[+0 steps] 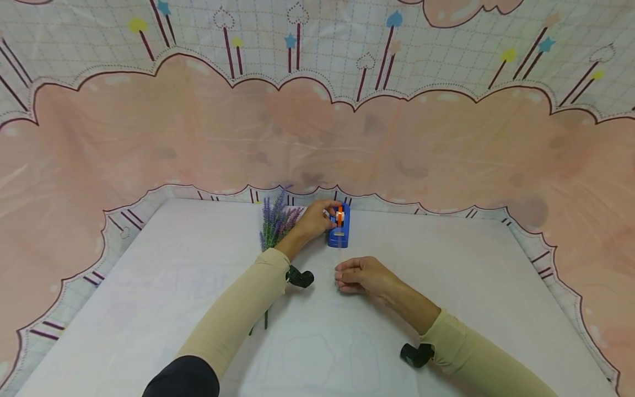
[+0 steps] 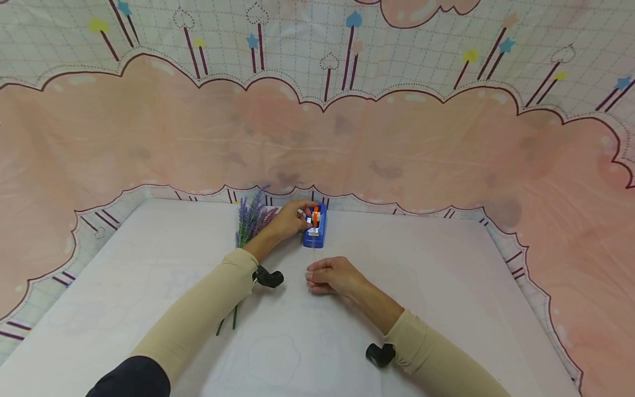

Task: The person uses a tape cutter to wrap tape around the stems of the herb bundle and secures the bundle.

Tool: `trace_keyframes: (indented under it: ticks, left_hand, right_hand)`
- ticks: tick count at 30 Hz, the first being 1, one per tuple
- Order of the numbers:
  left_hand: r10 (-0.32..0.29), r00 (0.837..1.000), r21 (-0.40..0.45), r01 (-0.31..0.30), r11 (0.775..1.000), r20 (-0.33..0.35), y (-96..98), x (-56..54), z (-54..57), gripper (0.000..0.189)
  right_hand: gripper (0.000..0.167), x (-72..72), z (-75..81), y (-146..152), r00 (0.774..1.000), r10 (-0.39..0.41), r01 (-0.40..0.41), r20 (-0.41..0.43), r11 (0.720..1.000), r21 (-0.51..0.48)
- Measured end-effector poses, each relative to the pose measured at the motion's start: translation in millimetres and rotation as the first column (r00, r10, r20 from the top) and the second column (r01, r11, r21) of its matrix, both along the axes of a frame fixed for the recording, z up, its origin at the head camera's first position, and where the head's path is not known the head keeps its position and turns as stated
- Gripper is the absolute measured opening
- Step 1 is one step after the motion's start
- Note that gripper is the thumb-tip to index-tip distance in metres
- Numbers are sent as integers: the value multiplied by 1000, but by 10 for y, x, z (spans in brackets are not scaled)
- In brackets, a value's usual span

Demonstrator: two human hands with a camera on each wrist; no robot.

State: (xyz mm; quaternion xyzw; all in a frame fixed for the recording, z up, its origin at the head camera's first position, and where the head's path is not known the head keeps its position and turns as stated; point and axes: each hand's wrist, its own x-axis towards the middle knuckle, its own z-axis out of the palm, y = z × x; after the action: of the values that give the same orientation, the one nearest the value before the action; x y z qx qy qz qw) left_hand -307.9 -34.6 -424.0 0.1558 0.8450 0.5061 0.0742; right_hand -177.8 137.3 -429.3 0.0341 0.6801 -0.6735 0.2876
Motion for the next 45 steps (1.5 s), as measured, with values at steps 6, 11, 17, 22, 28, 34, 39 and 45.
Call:
trace_keyframes:
  ticks: [6, 11, 17, 22, 28, 34, 39, 45]
  left_hand:
    - [8, 1000, -3, -8, 1000, 5, 3, 8, -1, 58]
    - [11, 1000, -6, -11, 1000, 2, 2, 6, -3, 57]
    - [12, 1000, -17, -12, 1000, 4, -5, 6, 17, 58]
    - [6, 1000, -19, -6, 1000, 2, -50, 41, 105, 54]
    - [-22, 1000, 23, 22, 1000, -4, -208, 108, 239, 50]
    - [-45, 998, 92, 41, 995, 48, -428, 204, 382, 50]
    - [-85, 992, 193, 65, 979, 98, -618, 303, 461, 51]
    - [-91, 991, 157, 75, 985, 101, -866, 444, 523, 46]
  right_hand:
    - [28, -2, -21, 0, 1000, -4, 4, 3, 1000, -2]
    - [29, -13, -13, -3, 1000, -1, 1, 4, 1000, 13]
    - [29, -28, 14, 4, 1000, 0, -1, 16, 999, 35]
    - [25, -47, 17, 20, 1000, 17, -17, -13, 998, 69]
    - [22, -54, 25, 28, 999, 46, -44, -20, 995, 91]
    - [19, -38, 48, 14, 998, 61, -57, -34, 992, 108]
    - [18, -31, 46, 19, 997, 70, -65, -40, 990, 128]
    - [19, -32, 43, 18, 997, 73, -67, -39, 987, 149]
